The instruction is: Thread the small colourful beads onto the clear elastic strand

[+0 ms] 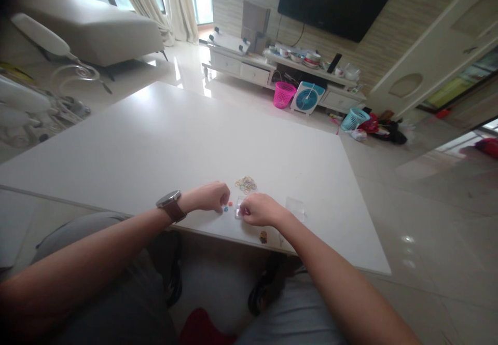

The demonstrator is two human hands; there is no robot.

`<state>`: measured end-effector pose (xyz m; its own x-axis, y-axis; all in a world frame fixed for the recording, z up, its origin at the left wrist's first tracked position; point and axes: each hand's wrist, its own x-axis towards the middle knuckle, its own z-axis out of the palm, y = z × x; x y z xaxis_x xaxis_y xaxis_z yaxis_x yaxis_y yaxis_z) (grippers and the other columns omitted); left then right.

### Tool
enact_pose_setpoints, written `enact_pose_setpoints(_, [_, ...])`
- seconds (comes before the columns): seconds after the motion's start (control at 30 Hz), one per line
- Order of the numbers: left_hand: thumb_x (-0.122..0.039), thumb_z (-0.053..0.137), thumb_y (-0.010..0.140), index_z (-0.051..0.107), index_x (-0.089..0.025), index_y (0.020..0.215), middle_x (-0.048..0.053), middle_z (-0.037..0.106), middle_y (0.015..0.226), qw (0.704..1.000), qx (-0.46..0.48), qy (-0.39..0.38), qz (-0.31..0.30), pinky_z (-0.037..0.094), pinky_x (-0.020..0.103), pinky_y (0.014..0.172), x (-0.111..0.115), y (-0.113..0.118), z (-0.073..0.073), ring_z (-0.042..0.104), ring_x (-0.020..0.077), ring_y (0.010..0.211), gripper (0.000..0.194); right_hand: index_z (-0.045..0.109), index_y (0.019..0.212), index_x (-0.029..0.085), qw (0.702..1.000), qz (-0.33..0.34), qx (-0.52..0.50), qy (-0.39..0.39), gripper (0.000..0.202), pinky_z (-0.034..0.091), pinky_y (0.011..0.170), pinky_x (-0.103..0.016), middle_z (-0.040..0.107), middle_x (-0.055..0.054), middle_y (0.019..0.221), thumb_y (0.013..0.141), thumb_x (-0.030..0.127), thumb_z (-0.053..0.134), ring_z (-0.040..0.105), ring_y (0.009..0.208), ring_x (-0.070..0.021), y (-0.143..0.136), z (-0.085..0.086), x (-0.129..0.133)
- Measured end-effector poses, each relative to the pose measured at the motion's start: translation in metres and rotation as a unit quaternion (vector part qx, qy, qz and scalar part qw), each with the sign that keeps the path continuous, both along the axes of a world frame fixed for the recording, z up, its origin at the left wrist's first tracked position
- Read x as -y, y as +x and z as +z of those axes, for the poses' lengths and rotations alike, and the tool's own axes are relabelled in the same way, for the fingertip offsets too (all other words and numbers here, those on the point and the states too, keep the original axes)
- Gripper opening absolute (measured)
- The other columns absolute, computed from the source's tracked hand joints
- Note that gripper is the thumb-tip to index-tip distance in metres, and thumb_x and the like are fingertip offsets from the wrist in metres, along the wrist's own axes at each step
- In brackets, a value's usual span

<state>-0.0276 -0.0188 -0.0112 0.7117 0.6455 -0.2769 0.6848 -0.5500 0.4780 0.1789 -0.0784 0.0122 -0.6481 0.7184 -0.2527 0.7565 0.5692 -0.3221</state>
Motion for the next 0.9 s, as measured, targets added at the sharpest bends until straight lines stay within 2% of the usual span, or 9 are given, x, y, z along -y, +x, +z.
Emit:
enact_pose_setpoints(0.13, [-0.018,0.076,0.057,0.074,-0.018,0.07,0.002,0.07,0.068,1.0,-0.005,0.005,0.003,0.038,0.026,0.056,0.001,0.001,0.001,0.058,0.0155,0.061,0.013,0.072,0.076,0.019,1.0,-0.02,0.004,0.009,0.013,0.03,0.06,-0.024,0.071,-0.003,0.075,0.08,0.02,0.06,0.055,0.066,-0.0131,0.0,0.002,0.001])
enact_pose_setpoints(0.23, [-0.022,0.075,0.06,0.072,-0.018,0.069,0.002,0.069,0.066,1.0,-0.004,0.01,0.009,0.036,0.026,0.054,0.004,0.002,0.002,0.057,0.0149,0.059,0.01,0.072,0.079,0.02,0.998,-0.059,0.006,0.031,0.013,0.03,0.061,-0.025,0.07,-0.003,0.076,0.083,0.026,0.061,0.056,0.068,-0.0134,0.003,0.006,0.0])
enact_pose_setpoints(0.4, [-0.014,0.065,0.062,0.071,-0.018,0.065,0.003,0.069,0.066,1.0,0.007,0.003,0.015,0.037,0.026,0.055,0.009,0.004,0.006,0.058,0.0148,0.059,0.007,0.071,0.082,0.022,0.986,-0.145,0.001,0.084,0.012,0.031,0.062,-0.024,0.07,0.0,0.077,0.081,0.02,0.06,0.056,0.068,-0.0127,0.011,0.013,-0.006])
enact_pose_setpoints(0.53, [-0.014,0.066,0.061,0.071,-0.019,0.065,0.003,0.07,0.068,1.0,0.006,-0.012,0.01,0.04,0.026,0.057,0.011,0.003,0.008,0.059,0.0164,0.061,0.008,0.073,0.086,0.024,0.978,-0.187,0.001,0.091,0.013,0.032,0.062,-0.025,0.07,0.001,0.076,0.081,0.022,0.06,0.058,0.068,-0.0135,0.015,0.015,-0.009])
enact_pose_setpoints(0.8, [-0.013,0.064,0.061,0.072,-0.018,0.07,0.004,0.073,0.075,0.999,0.03,-0.03,-0.01,0.042,0.025,0.059,0.007,0.002,0.005,0.062,0.016,0.066,0.013,0.072,0.084,0.023,0.98,-0.179,-0.019,0.082,0.011,0.033,0.063,-0.024,0.07,0.0,0.076,0.081,0.022,0.062,0.057,0.068,-0.013,0.013,0.014,-0.007])
enact_pose_setpoints(0.9, [-0.016,0.063,0.065,0.072,-0.015,0.077,0.003,0.072,0.073,0.992,0.089,-0.084,0.014,0.042,0.024,0.058,0.004,0.004,0.009,0.062,0.0148,0.066,0.015,0.071,0.085,0.022,0.981,-0.168,-0.05,0.085,0.011,0.035,0.065,-0.024,0.069,0.0,0.078,0.081,0.019,0.062,0.057,0.068,-0.0126,0.012,0.012,-0.007])
